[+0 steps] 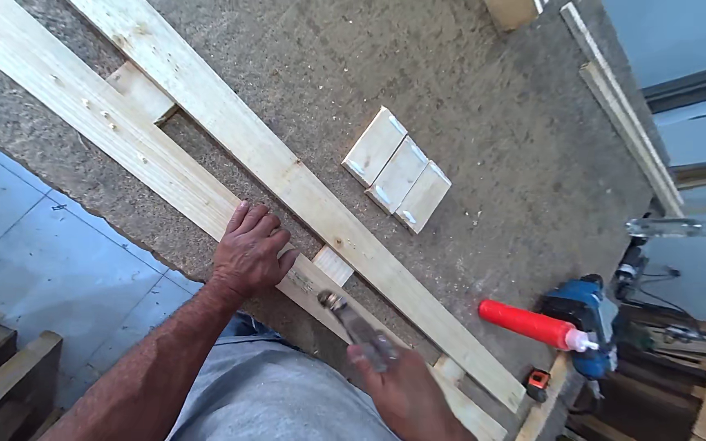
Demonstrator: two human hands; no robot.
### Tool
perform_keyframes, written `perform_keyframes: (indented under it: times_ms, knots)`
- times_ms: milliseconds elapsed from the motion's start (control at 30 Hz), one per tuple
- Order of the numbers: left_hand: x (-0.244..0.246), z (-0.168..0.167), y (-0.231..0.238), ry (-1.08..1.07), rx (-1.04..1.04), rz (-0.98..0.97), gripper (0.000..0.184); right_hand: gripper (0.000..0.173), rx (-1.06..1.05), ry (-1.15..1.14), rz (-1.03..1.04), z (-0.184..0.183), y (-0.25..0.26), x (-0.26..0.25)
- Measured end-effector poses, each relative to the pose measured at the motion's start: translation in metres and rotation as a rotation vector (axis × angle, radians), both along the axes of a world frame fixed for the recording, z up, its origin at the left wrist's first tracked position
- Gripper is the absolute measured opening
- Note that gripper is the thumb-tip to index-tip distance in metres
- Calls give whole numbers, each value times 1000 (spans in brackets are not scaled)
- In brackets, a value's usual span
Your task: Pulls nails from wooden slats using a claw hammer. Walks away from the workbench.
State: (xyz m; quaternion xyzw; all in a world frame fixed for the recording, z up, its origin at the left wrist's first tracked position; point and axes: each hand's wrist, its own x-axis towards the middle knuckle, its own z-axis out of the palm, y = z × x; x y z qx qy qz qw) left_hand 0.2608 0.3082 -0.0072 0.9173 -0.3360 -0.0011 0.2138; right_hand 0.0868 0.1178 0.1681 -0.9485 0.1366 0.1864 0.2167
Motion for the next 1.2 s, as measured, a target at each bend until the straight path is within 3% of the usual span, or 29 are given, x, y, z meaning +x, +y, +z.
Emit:
perform_keyframes:
  times_ms: [100, 167, 233, 300, 333, 400, 500, 567, 633, 733, 900, 967, 1033, 1100, 1133, 1200]
  knots:
    - [2, 0, -2, -4, 14, -1, 49, 54, 353, -457, -136, 20, 2, 30]
    - [2, -1, -1, -9, 15, -3, 49, 53, 484, -564, -176, -10, 3, 14]
    - [3, 0, -1, 1, 6, -13, 49, 61, 289, -269, -120, -50, -8, -24]
    - [2, 0, -1, 5, 5, -10, 49, 67, 44, 86, -54, -60, -10, -34]
    - [2, -1, -1, -1, 3, -5, 49, 71, -28, 107, -30, -51, -9, -26]
    - [0, -2, 0, -9, 6, 7, 48, 65, -44, -118, 3, -24, -4, -14]
    - [2, -1, -1, -13, 8, 3, 48, 65, 177, -420, -9, -37, -9, -20]
    - [0, 1, 0, 8, 3, -4, 48, 65, 168, -268, -1, -71, -14, -39]
    - [-2, 2, 0, 24, -1, -12, 47, 64, 69, 19, -3, -79, -14, -43]
    - [-1, -1, 0, -7, -3, 12, 47, 73, 92, 22, -24, -37, -8, -8]
    - [-2, -3, 0, -7, -28, 11, 46, 59, 555, -192, -267, 31, 18, 69]
    - [-2, -2, 1, -4, -35, 9, 46, 58, 546, -37, -321, 19, 21, 67]
    - [-2, -2, 2, 5, -40, 9, 47, 59, 385, 442, -285, -2, 9, 55]
    - [-3, -3, 2, 13, -46, 4, 47, 57, 363, 697, -333, 1, 0, 58]
    - [-1, -4, 1, 12, -39, 10, 47, 54, 392, 692, -333, 16, -5, 69]
    - [-3, -5, 2, 19, -34, 15, 47, 50, 490, 422, -322, 52, -10, 86]
